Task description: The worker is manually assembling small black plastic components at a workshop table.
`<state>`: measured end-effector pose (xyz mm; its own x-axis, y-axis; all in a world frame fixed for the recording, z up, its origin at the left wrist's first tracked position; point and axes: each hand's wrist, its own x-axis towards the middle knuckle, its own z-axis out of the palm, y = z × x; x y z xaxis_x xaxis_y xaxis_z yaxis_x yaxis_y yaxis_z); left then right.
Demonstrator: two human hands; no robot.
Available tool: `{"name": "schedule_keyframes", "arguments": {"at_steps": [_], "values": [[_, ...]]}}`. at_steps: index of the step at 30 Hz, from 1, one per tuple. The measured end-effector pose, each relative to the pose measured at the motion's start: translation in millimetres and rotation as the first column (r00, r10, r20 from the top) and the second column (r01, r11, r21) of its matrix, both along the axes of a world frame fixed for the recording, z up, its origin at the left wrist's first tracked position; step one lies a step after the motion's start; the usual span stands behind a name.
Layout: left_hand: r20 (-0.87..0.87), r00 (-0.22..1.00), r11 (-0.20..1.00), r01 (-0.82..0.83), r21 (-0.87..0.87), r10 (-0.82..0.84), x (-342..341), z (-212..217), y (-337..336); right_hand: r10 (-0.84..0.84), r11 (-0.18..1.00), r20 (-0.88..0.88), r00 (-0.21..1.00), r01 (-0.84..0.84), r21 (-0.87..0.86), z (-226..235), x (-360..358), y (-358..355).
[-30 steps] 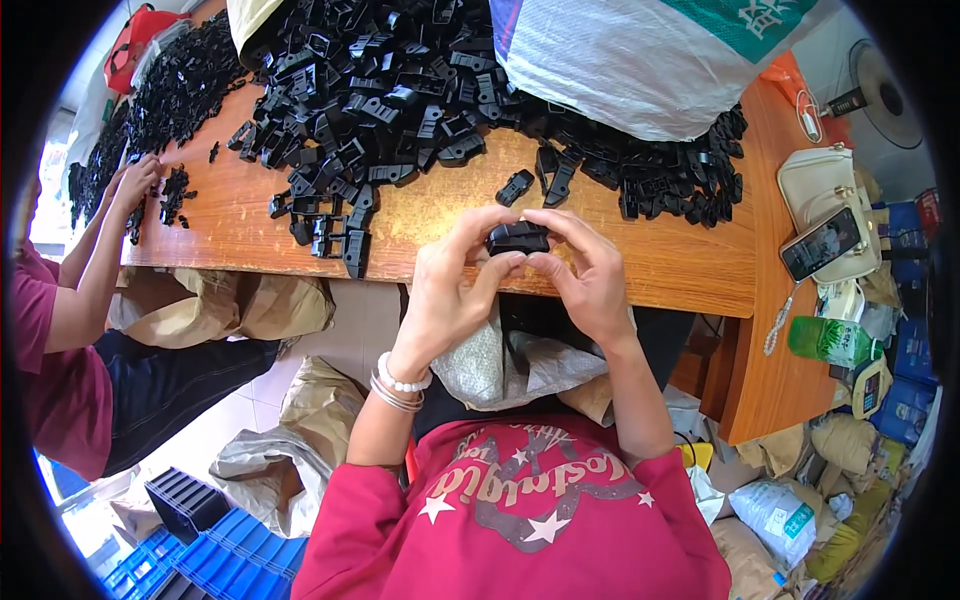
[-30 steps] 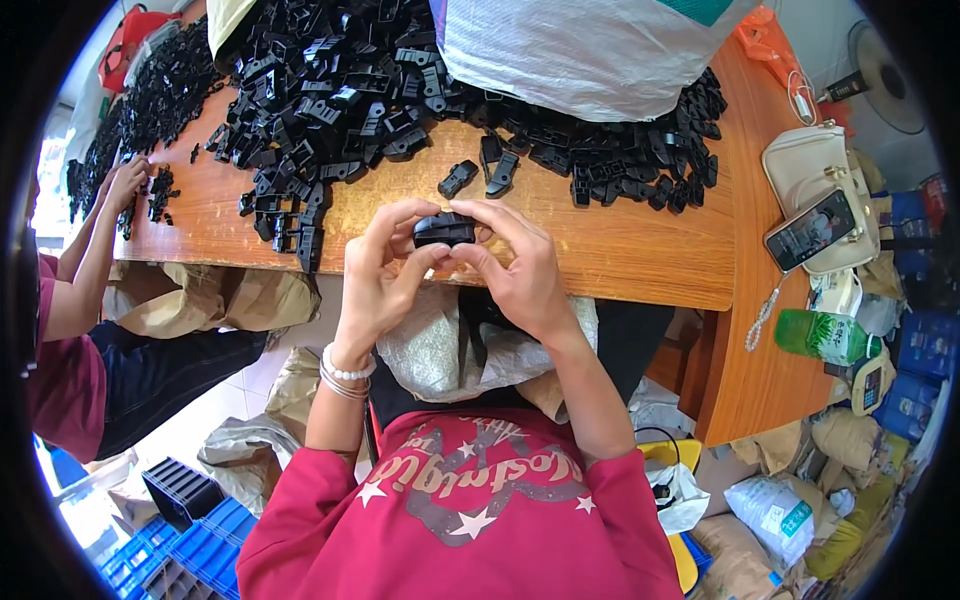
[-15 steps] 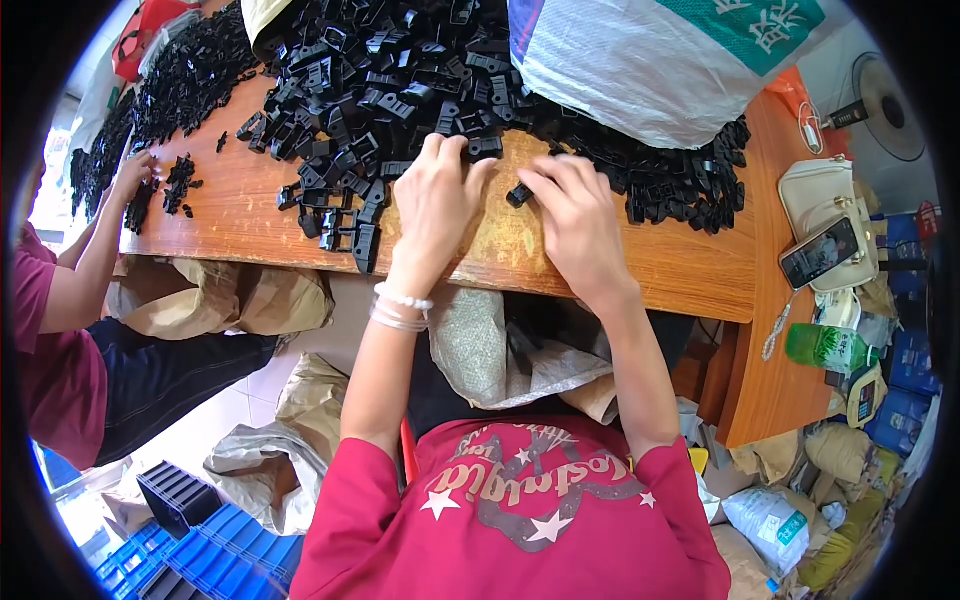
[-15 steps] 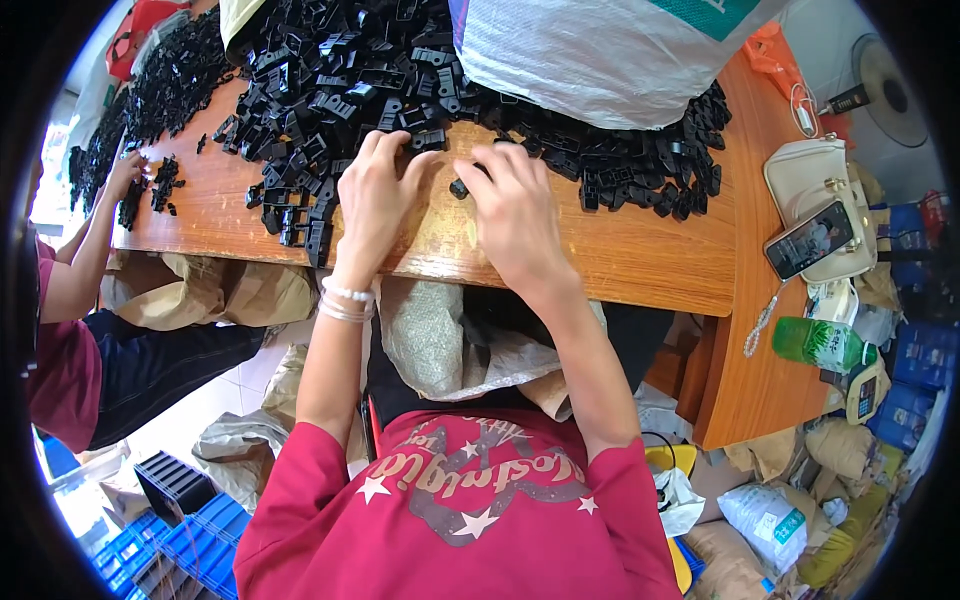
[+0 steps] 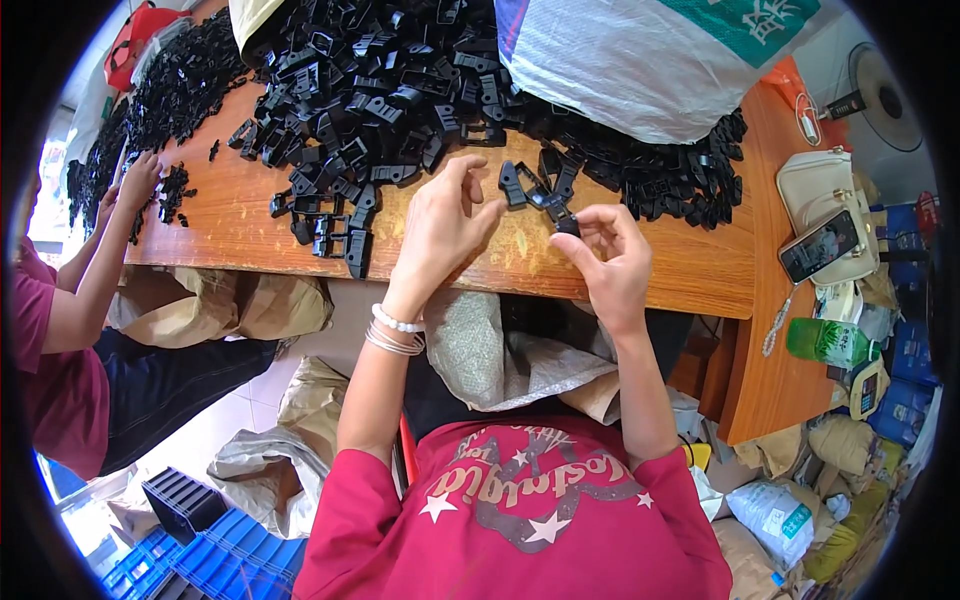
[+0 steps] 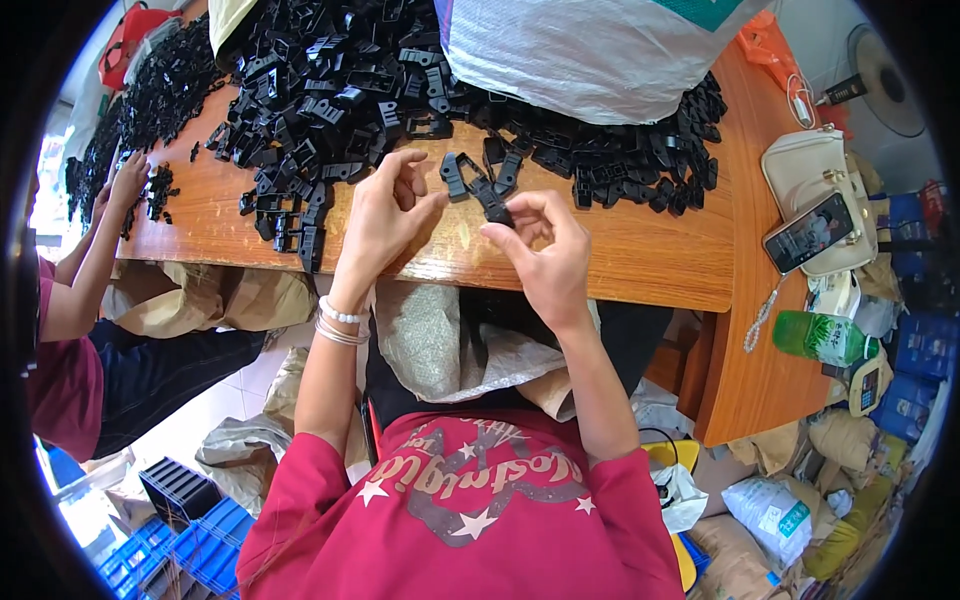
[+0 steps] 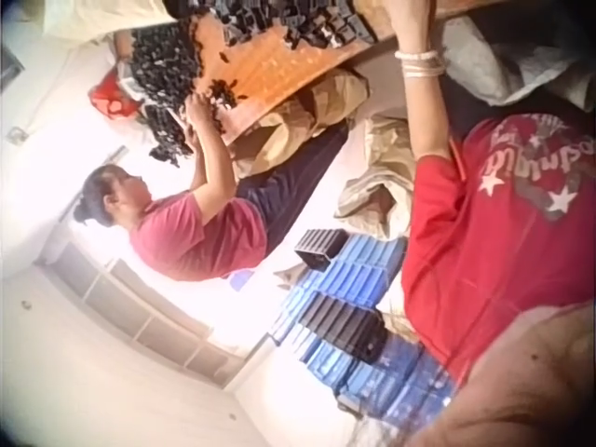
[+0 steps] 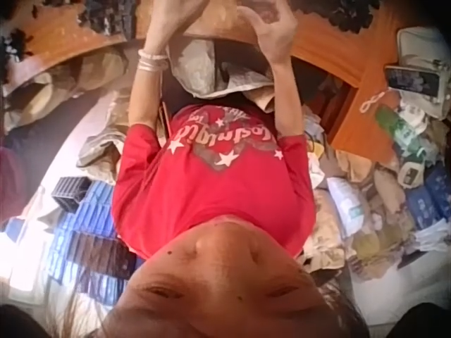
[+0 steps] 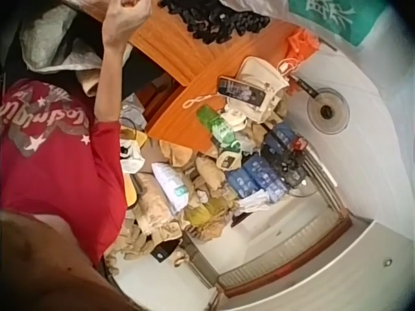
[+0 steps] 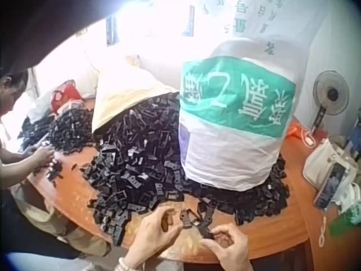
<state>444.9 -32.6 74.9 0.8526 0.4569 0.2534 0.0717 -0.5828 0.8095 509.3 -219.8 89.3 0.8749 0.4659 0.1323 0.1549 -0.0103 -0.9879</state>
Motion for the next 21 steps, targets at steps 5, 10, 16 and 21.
{"name": "schedule_keyframes", "arguments": {"at_steps": [5, 10, 16, 21], "values": [[-0.008, 0.996, 0.992, -0.087, -0.090, 0.087, 6, 3, -8, -0.044, 0.905, 0.675, 0.737, 0.316, -0.286, -6, 4, -20], [-0.194, 0.978, 0.997, -0.071, 0.036, 0.077, 19, 9, -17, 0.113, 0.859, 0.684, 0.720, 0.275, -0.431, -9, -5, -22], [-0.186, 0.982, 0.994, -0.059, -0.097, 0.040, 14, 10, -21, 0.231, 0.886, 0.745, 0.626, 0.181, -0.426, -6, 13, -20], [-0.217, 0.976, 0.985, -0.069, -0.161, 0.033, 3, 24, -30, 0.289, 0.867, 0.748, 0.598, 0.169, -0.470, -6, 15, -16]]}}
